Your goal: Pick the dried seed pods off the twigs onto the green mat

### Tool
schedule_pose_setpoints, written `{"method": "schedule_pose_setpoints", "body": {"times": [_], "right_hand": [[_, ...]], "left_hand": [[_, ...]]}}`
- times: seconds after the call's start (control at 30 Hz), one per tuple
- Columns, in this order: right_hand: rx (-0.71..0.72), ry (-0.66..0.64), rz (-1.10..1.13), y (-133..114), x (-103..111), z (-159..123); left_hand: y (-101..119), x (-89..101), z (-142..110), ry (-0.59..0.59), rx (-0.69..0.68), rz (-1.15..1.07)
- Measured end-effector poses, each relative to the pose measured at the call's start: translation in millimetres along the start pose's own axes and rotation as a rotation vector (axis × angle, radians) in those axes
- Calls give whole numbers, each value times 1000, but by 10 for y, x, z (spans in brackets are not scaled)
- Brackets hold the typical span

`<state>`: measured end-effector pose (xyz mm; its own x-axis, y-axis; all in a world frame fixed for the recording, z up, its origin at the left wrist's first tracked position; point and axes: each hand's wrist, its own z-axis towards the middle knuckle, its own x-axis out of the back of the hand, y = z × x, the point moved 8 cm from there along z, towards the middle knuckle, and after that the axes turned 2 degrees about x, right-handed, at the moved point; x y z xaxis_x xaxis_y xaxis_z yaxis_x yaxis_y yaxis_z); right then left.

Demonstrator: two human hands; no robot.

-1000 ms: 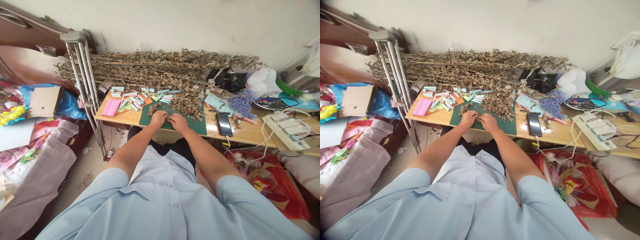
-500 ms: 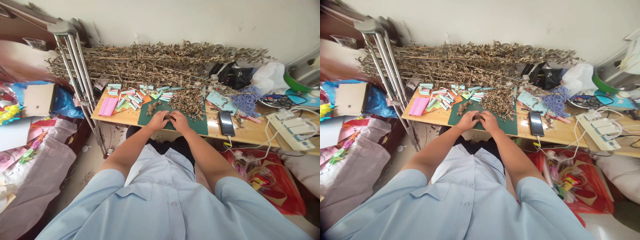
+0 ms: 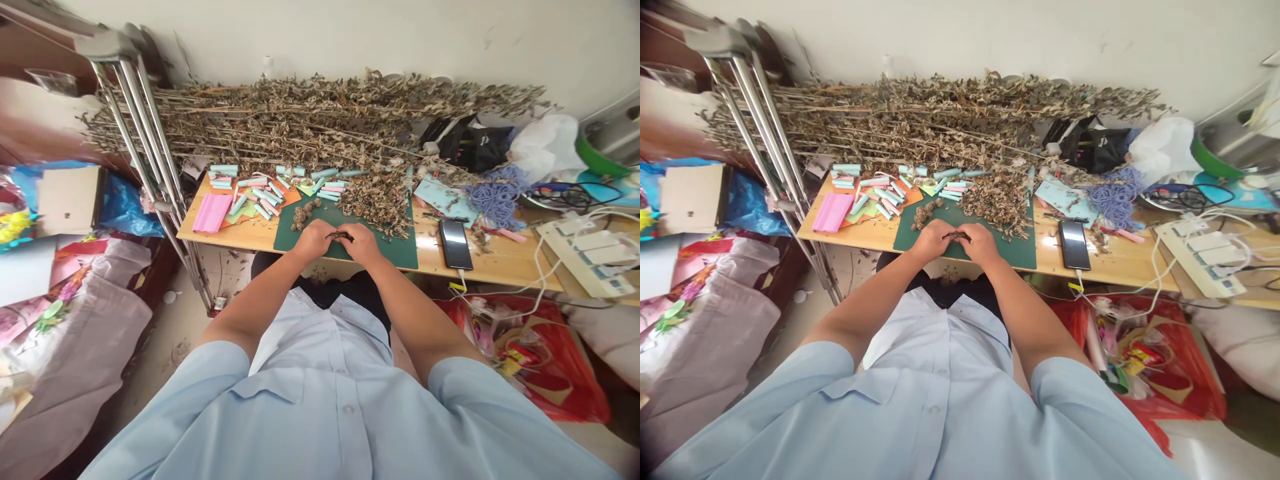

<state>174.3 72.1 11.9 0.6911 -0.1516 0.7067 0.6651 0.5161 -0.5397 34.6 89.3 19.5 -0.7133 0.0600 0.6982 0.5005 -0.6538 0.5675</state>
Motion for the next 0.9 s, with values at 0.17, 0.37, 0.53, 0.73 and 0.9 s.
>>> {"method": "schedule_pose_setpoints", "body": {"times": [0.17, 0.37, 0.53, 0.73, 0.9], "right_hand": [[34, 13, 29, -28, 0, -2], [-1, 5, 0, -27, -12, -5], [-78, 41, -18, 31, 23, -22], [-179, 161, 22, 158, 116, -66], [-251, 270, 76, 179, 242, -101]], "left_hand": [[24, 9, -16, -1, -45, -17], [-29, -29, 16, 17, 19, 13], [-98, -49, 44, -1, 112, 9], [-148, -9, 32, 18, 204, 12], [-116, -14, 52, 14, 215, 41]]}}
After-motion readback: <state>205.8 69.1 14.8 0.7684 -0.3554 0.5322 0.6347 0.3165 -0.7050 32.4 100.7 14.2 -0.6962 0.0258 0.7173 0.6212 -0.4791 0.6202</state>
